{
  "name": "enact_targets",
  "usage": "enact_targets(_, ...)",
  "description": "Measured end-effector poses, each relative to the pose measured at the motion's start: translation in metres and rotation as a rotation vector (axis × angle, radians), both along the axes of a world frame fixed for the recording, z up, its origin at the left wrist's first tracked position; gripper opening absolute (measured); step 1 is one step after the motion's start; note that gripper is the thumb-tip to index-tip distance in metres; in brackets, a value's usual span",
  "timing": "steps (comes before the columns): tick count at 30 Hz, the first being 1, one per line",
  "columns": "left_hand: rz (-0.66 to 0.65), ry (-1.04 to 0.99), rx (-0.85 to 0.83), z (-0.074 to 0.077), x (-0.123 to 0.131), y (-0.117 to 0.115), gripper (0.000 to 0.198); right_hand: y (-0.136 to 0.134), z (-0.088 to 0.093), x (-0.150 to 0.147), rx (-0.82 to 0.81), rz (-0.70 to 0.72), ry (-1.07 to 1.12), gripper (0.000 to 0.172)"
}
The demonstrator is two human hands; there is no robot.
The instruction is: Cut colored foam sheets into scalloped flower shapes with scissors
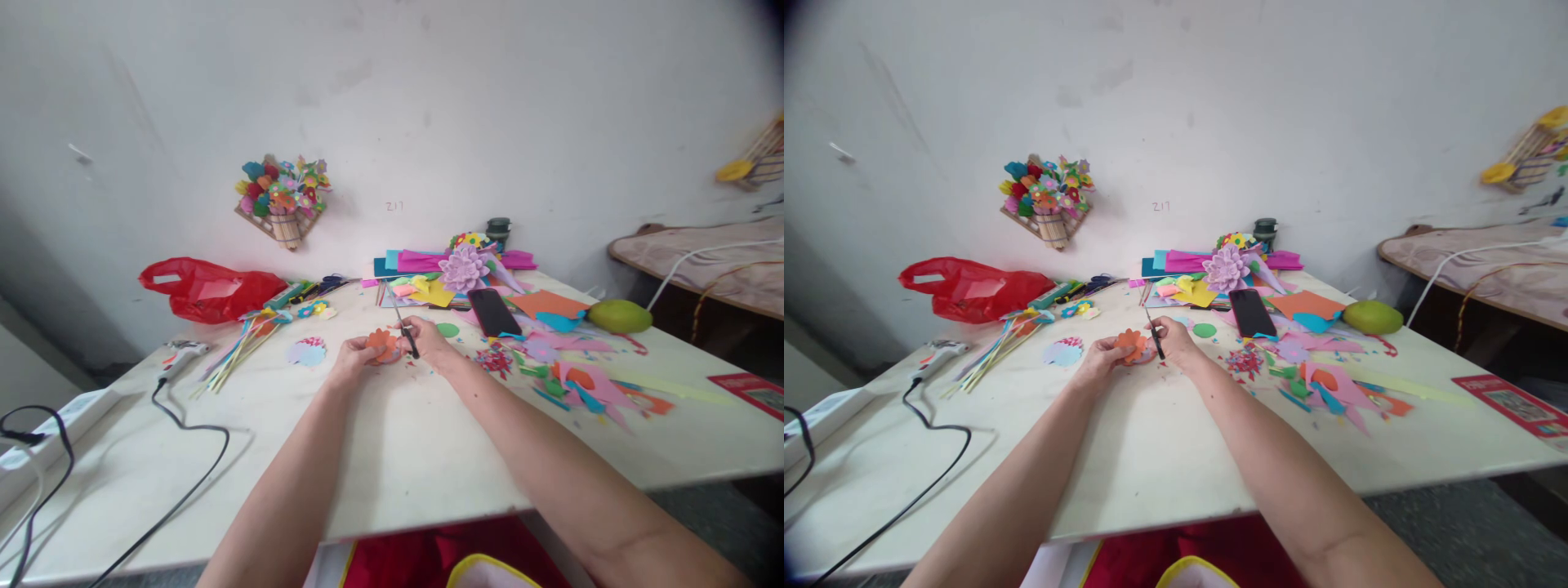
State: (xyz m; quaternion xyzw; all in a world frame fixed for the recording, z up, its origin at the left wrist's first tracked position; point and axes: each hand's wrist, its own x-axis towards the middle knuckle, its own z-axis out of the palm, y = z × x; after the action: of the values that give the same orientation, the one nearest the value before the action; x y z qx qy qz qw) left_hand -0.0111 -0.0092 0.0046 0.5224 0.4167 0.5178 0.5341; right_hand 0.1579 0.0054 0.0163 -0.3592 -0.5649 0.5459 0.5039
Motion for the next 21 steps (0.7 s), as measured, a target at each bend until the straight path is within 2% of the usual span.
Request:
enact_targets(7, 0.029, -0.025, -0.007, -0.006, -0.004, 0.005, 0.029, 0.001, 0.001, 0.001, 0.001, -0.054, -0.016, 0.034)
enact_targets(14, 0.053, -0.063, -0.009, -0.005, -0.005, 0.005, 0.03, 0.01, -0.004, 0.007, -0.022, -0.131, -0.108, 0.032)
enact_targets(17, 0.045, -0.071, -0.006, -0.005, -0.006, 0.005, 0.029, 0.015, -0.009, 0.012, -0.031, -0.216, -0.329, 0.028)
enact_targets(21, 0.031, -0.094, -0.011, -0.002, -0.006, 0.003, 0.029, 0.018, -0.012, 0.018, 0.235, -0.326, -0.784, 0.014)
